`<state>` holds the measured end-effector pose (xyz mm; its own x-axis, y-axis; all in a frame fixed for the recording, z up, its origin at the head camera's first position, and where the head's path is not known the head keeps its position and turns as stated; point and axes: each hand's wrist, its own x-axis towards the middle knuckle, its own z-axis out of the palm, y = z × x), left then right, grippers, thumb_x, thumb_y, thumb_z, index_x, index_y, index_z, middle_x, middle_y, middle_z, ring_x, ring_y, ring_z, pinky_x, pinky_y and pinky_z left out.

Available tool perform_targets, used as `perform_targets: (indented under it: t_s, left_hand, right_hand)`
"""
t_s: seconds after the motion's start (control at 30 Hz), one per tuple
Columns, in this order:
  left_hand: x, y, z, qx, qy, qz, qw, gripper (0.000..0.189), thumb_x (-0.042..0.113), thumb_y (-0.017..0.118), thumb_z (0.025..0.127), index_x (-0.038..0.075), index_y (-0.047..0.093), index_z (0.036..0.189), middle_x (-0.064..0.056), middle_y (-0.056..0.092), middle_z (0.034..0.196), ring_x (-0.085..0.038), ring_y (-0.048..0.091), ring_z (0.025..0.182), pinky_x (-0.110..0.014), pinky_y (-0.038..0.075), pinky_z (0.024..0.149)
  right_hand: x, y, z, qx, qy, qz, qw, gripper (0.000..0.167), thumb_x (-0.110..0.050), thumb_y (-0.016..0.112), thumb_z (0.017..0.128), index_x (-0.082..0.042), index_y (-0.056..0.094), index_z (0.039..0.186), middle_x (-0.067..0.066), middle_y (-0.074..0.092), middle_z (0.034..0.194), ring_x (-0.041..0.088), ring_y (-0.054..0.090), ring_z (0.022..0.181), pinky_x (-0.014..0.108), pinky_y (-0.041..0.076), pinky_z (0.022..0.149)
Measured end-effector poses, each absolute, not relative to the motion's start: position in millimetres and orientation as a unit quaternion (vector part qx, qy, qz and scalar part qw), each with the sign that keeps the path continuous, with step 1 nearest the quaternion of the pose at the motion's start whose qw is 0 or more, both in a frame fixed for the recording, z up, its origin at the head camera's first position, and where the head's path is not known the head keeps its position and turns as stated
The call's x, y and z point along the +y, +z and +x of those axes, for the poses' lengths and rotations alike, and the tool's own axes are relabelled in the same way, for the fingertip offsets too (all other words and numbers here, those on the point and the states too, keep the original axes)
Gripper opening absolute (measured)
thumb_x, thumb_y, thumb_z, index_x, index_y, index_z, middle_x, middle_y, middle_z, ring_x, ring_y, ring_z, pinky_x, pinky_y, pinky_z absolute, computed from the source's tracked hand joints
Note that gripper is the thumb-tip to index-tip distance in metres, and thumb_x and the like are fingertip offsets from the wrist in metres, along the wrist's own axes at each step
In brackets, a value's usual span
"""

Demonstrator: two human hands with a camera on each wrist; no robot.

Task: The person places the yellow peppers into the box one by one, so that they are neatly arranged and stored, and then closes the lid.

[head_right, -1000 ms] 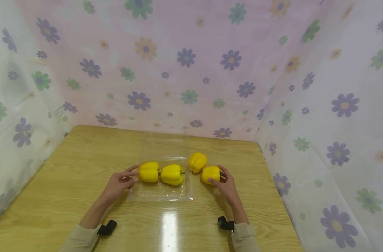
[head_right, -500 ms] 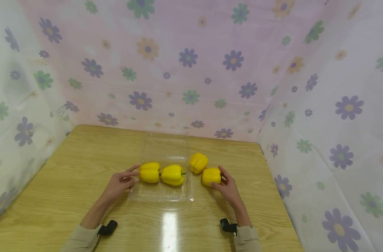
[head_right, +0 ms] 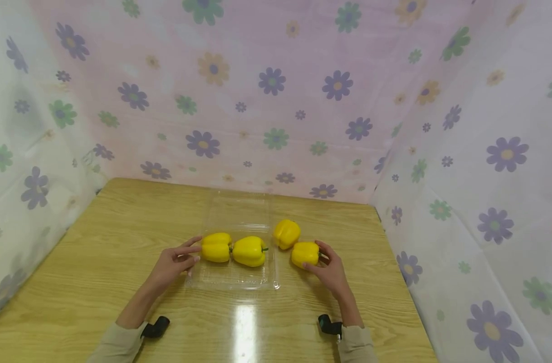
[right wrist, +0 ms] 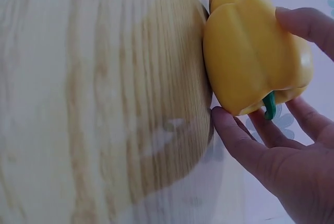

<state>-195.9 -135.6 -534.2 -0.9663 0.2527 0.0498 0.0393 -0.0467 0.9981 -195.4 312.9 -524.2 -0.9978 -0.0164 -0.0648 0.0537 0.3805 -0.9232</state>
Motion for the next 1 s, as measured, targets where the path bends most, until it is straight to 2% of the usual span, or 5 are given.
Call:
perform_targets:
  t_s: [0.13, 0.37, 0.57, 0.87, 1.0]
  left_hand:
    - [-136, -537, -195, 0.688, 0.714, 0.103, 0.081, 0.035, 0.0, 0.066, 0.097, -0.015, 0.062, 0.129, -0.022, 0.039, 0.159, -0.014, 0.062, 0.082, -0.02, 0.051, 0.06]
    - [-137, -536, -195, 0.676, 0.725, 0.105, 0.083, 0.036, 0.0, 0.065, 0.098, -0.015, 0.061, 0.13, -0.021, 0.038, 0.16, -0.011, 0.054, 0.066, -0.021, 0.051, 0.057]
    - [-135, -531, -195, 0.679, 0.723, 0.101, 0.079, 0.035, -0.001, 0.065, 0.097, -0.015, 0.062, 0.129, -0.021, 0.039, 0.159, -0.01, 0.055, 0.066, -0.021, 0.051, 0.056]
    - [-134, -531, -195, 0.681, 0.721, 0.103, 0.076, 0.035, -0.002, 0.065, 0.097, -0.017, 0.061, 0.128, -0.025, 0.037, 0.159, -0.012, 0.057, 0.07, -0.021, 0.051, 0.055]
    - [-135, -531, -195, 0.679, 0.724, 0.097, 0.079, 0.035, -0.002, 0.065, 0.097, -0.016, 0.061, 0.129, -0.023, 0.038, 0.159, -0.011, 0.056, 0.067, -0.021, 0.051, 0.055]
  right_hand:
    - [314, -526, -195, 0.832, -0.554, 0.003, 0.037, 0.082, -0.01, 0.08, 0.089, -0.004, 0.035, 0.157, 0.021, 0.038, 0.159, 0.039, 0.041, 0.142, 0.052, 0.035, 0.117]
    - [307, -510, -189, 0.836, -0.546, 0.026, 0.05, 0.082, -0.013, 0.081, 0.088, -0.002, 0.037, 0.155, 0.026, 0.041, 0.154, 0.043, 0.048, 0.135, 0.048, 0.045, 0.111]
    - [303, -503, -190, 0.828, -0.552, 0.069, 0.062, 0.082, -0.012, 0.084, 0.085, -0.005, 0.04, 0.154, 0.027, 0.04, 0.153, 0.047, 0.051, 0.131, 0.047, 0.052, 0.103]
    - [304, -520, -187, 0.851, -0.521, 0.059, -0.041, 0.078, -0.018, 0.09, 0.079, -0.009, 0.051, 0.146, 0.02, 0.051, 0.144, 0.04, 0.056, 0.124, 0.041, 0.055, 0.097]
    - [303, -523, -186, 0.853, -0.516, 0.046, -0.066, 0.075, -0.017, 0.09, 0.079, -0.009, 0.052, 0.144, 0.017, 0.052, 0.143, 0.037, 0.057, 0.122, 0.044, 0.052, 0.099]
